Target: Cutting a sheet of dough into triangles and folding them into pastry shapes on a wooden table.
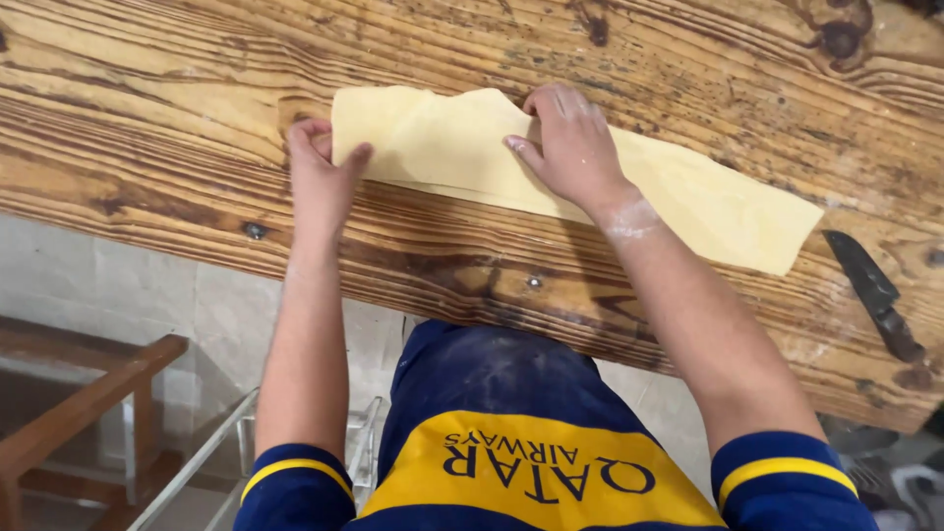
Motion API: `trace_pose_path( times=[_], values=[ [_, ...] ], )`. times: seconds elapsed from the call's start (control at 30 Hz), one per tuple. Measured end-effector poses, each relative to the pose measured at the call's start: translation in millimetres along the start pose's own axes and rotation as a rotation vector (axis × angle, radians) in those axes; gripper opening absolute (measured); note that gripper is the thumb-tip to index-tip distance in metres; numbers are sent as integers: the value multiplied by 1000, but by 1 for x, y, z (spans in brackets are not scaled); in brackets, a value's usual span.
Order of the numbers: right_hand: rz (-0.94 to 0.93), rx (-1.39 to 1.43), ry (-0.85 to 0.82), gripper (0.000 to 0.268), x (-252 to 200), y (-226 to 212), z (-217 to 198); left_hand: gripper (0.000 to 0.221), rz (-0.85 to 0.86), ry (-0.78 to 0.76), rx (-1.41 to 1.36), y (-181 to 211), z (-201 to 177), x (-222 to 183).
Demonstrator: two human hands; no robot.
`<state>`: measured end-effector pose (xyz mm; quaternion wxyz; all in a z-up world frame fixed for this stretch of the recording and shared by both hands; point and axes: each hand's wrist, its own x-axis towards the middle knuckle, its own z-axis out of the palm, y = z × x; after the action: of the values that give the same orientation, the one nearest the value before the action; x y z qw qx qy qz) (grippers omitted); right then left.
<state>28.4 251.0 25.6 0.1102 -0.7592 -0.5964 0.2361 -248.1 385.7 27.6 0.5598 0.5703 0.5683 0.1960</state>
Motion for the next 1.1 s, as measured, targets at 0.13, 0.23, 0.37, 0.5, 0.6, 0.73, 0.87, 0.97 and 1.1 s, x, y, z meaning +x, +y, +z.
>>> trace_pose_path(
  times=[0.13, 0.23, 0.37, 0.5, 0.6, 0.73, 0.87, 0.97, 1.1],
  values=[
    [25, 45, -135, 31, 0, -4, -20, 41, -104, -25, -318, -6, -14, 13],
    [154, 271, -321, 34, 4, -13, -51, 42, -187, -90, -489, -7, -23, 21],
    [246, 76, -511, 56, 18, 3, -49, 29, -278, -152, -144, 8, -21, 25],
    [232, 63, -557, 34, 18, 2, -47, 32, -270, -143, -136, 5, -27, 25],
    [307, 421, -566, 28, 19, 13, -49, 34, -183, -129, -126, -7, -30, 32],
    [285, 99, -624, 46, 24, 4, -57, 32, 4, -44, 128, -11, -26, 32],
    [285, 68, -559, 52, 21, 35, -49, 41, 214, -26, 339, -24, -21, 32],
    [358, -141, -582, 44, 11, 35, -62, 41, 347, -8, 485, -20, -11, 27],
    [239, 86, -651, 46, 0, 59, -70, 46, 420, 15, 515, -27, -5, 24]
  ],
)
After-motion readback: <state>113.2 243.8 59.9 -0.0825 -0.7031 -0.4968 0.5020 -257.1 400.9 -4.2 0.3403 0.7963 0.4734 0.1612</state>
